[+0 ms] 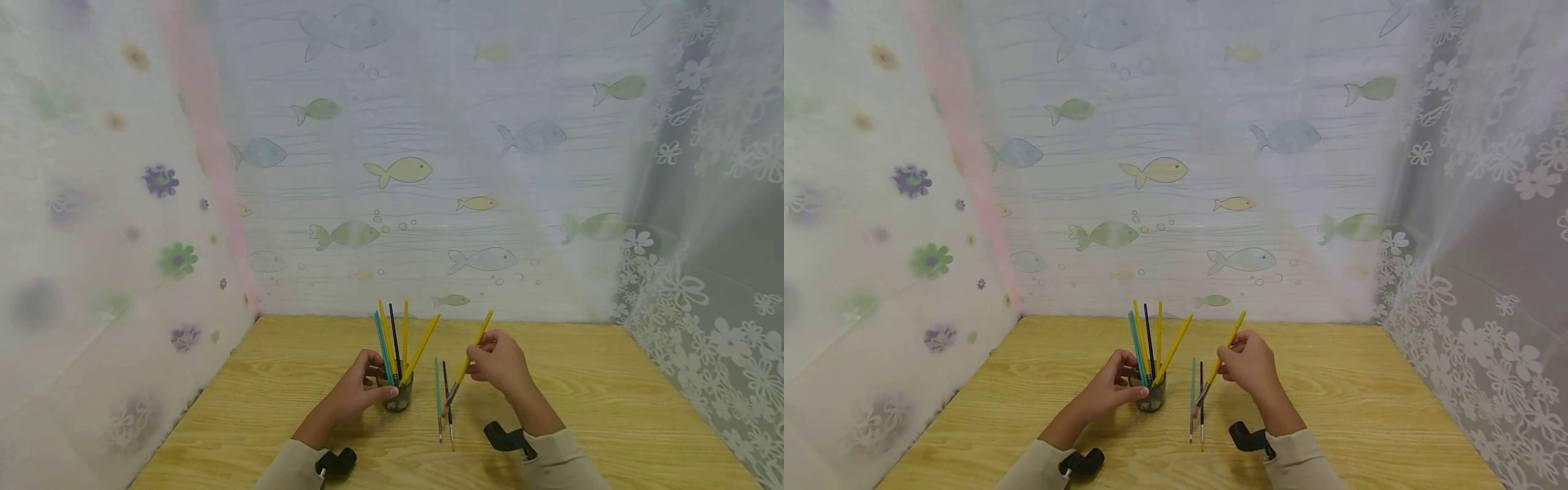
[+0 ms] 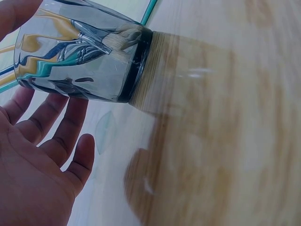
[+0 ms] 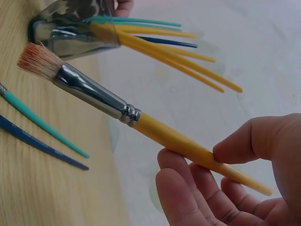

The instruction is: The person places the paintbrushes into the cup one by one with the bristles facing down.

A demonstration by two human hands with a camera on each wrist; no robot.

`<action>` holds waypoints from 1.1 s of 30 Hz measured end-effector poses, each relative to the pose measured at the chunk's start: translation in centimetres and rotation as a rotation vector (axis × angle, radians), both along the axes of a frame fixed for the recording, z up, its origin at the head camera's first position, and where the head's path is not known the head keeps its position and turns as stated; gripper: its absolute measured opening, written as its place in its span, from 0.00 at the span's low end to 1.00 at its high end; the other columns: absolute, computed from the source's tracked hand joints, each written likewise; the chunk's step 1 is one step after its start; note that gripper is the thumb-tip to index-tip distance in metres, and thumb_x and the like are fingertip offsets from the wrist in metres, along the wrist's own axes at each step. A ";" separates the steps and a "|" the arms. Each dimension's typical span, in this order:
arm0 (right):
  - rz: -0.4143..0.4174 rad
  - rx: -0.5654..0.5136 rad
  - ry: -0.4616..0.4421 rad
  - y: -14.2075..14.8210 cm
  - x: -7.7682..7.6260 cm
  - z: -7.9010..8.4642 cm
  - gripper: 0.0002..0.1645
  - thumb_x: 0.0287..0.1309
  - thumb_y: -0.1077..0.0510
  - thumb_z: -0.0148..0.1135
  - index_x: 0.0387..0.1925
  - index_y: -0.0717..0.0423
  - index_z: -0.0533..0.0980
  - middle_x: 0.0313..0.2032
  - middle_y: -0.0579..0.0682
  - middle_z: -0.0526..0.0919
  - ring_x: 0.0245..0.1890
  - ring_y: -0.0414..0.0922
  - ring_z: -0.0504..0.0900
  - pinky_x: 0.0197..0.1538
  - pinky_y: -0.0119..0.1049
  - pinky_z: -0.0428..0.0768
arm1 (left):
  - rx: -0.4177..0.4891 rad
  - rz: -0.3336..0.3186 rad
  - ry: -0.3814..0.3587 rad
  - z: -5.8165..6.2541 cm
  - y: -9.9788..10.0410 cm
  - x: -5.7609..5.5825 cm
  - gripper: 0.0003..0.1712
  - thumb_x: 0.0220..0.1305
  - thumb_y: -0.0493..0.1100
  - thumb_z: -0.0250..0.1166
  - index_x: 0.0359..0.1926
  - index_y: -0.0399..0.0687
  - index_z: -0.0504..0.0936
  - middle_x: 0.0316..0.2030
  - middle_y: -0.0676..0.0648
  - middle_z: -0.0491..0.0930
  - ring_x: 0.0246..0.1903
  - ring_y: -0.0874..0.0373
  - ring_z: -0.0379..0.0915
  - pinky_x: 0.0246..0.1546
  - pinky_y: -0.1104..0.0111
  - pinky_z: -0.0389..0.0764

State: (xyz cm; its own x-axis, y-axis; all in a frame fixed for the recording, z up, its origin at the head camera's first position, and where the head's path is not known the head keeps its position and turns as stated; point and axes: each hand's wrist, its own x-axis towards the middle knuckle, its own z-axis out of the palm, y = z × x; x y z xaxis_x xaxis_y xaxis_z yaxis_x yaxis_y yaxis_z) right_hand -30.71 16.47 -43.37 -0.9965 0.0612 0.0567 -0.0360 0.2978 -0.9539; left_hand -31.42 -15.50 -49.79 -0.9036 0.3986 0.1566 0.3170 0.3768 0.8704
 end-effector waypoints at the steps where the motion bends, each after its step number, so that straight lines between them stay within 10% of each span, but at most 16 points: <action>1: -0.002 -0.004 0.002 0.0 0.0 0.1 0.16 0.67 0.58 0.63 0.50 0.63 0.74 0.42 0.61 0.84 0.32 0.52 0.91 0.34 0.41 0.90 | 0.000 -0.001 0.000 0.0 0.0 0.0 0.30 0.69 0.53 0.71 0.61 0.51 0.64 0.58 0.46 0.73 0.57 0.52 0.74 0.58 0.54 0.77; 33: 0.014 -0.082 0.129 0.1 1.2 2.7 0.17 0.68 0.59 0.62 0.53 0.64 0.73 0.43 0.61 0.84 0.36 0.52 0.91 0.38 0.37 0.90 | 0.011 -0.006 0.003 0.1 0.0 -0.1 0.33 0.69 0.52 0.71 0.65 0.52 0.64 0.59 0.46 0.73 0.57 0.51 0.74 0.57 0.55 0.77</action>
